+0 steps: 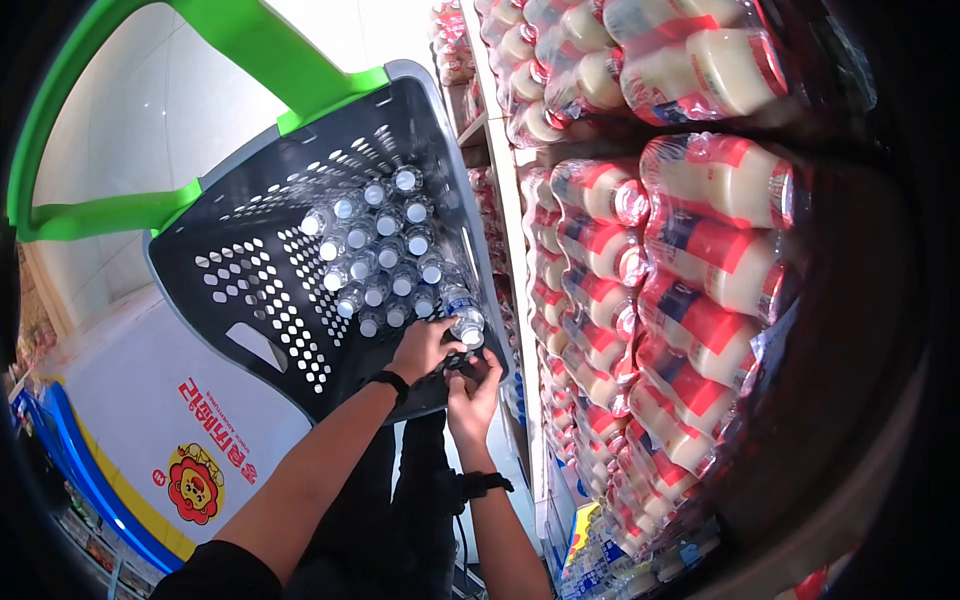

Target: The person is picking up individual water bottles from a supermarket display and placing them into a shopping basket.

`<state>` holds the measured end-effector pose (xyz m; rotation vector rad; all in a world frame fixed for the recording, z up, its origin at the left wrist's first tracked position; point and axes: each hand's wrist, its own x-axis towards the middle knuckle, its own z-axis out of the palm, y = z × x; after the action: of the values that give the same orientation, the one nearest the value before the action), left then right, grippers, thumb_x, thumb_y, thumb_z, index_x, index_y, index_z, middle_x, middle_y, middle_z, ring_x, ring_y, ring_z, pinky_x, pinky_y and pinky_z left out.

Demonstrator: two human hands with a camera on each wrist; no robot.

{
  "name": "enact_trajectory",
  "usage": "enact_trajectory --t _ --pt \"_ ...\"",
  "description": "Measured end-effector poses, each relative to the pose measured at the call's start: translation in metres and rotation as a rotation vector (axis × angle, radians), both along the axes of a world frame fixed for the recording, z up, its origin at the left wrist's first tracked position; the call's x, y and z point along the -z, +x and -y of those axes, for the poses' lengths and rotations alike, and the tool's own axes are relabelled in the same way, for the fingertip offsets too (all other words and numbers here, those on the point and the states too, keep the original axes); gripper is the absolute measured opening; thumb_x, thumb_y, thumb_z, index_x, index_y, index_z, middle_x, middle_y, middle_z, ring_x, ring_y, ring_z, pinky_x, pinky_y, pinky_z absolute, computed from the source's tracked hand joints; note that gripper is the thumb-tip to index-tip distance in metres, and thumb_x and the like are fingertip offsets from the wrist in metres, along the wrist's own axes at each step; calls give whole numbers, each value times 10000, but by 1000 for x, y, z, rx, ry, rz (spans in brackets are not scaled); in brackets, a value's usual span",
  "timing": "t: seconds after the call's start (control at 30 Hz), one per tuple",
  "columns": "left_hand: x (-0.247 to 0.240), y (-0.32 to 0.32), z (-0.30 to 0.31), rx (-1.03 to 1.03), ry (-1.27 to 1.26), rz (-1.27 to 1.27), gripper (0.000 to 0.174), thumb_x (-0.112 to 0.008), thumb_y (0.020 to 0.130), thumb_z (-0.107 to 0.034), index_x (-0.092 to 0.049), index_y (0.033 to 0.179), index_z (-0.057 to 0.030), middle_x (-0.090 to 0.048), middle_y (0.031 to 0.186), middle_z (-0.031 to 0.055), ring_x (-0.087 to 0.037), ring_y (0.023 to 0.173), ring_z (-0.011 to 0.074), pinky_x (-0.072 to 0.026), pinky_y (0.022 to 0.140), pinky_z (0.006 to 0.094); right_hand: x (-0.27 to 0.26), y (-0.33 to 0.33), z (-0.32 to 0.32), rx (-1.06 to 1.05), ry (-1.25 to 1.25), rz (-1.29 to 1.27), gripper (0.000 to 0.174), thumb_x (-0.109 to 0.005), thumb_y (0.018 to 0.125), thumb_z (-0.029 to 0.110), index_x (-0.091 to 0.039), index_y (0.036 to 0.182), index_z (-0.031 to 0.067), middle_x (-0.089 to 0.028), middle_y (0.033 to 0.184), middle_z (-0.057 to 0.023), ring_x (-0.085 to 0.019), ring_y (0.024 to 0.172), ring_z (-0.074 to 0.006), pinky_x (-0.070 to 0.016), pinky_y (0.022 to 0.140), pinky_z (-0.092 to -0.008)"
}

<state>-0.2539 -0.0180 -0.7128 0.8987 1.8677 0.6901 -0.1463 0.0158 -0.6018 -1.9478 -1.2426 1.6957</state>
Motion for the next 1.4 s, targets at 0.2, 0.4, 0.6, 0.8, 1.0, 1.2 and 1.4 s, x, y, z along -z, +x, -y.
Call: enact_trajectory --t 0.2,0.4,0.6,0.8,1.0,1.2,1.4 --pt "-13 21 0 -172 118 64 423 -738 894 -385 -741 1146 -44 -720 951 235 -698 876 399 -546 751 457 -14 -1 -1 -10 73 56 530 -600 928 -49 -407 1414 38 -521 1045 -62 -634 811 -114 -591 660 -269" --pt "-20 2 -6 -122 -36 37 579 -712 912 -463 -576 1294 -49 -735 947 201 -710 850 405 -554 748 477 -17 7 5 -74 89 44 413 -624 928 -18 -517 1324 23 -589 921 -38 -633 716 -99 -559 667 -265" --pt "-18 -31 15 -22 -153 82 506 -701 937 -412 -606 1263 -37 -746 989 204 -727 929 375 -567 813 445 -29 25 7 -118 61 62 366 -621 938 8 -547 1296 33 -632 929 -40 -659 741 -108 -548 696 -268" --pt "-42 -37 34 -3 -154 76 422 -683 955 -356 -628 1204 -20 -752 976 200 -734 942 349 -562 831 415 -88 31 12 -133 34 -122 278 -586 960 -19 -571 1236 12 -668 974 -42 -676 839 -114 -554 760 -276" --pt "-158 -36 21 80 -11 62 327 -627 983 -338 -680 1104 -39 -747 950 185 -726 919 359 -558 786 441 -267 81 13 -410 106 -190 283 -691 937 47 -630 1211 20 -717 1096 -98 -716 1004 -171 -573 879 -312" --pt "-291 8 17 142 128 75 331 -613 1015 -311 -703 1115 -9 -756 903 166 -751 884 265 -560 788 356 -465 216 35 -342 392 -49 208 -710 910 67 -686 1111 22 -728 1042 -96 -726 945 -198 -568 860 -315" --pt "-439 90 6 313 225 18 324 -646 994 -297 -719 1065 10 -705 777 79 -590 678 121 -484 649 299 -564 345 81 97 847 147 158 -673 908 24 -679 1065 15 -735 952 -94 -734 874 -195 -565 817 -302"
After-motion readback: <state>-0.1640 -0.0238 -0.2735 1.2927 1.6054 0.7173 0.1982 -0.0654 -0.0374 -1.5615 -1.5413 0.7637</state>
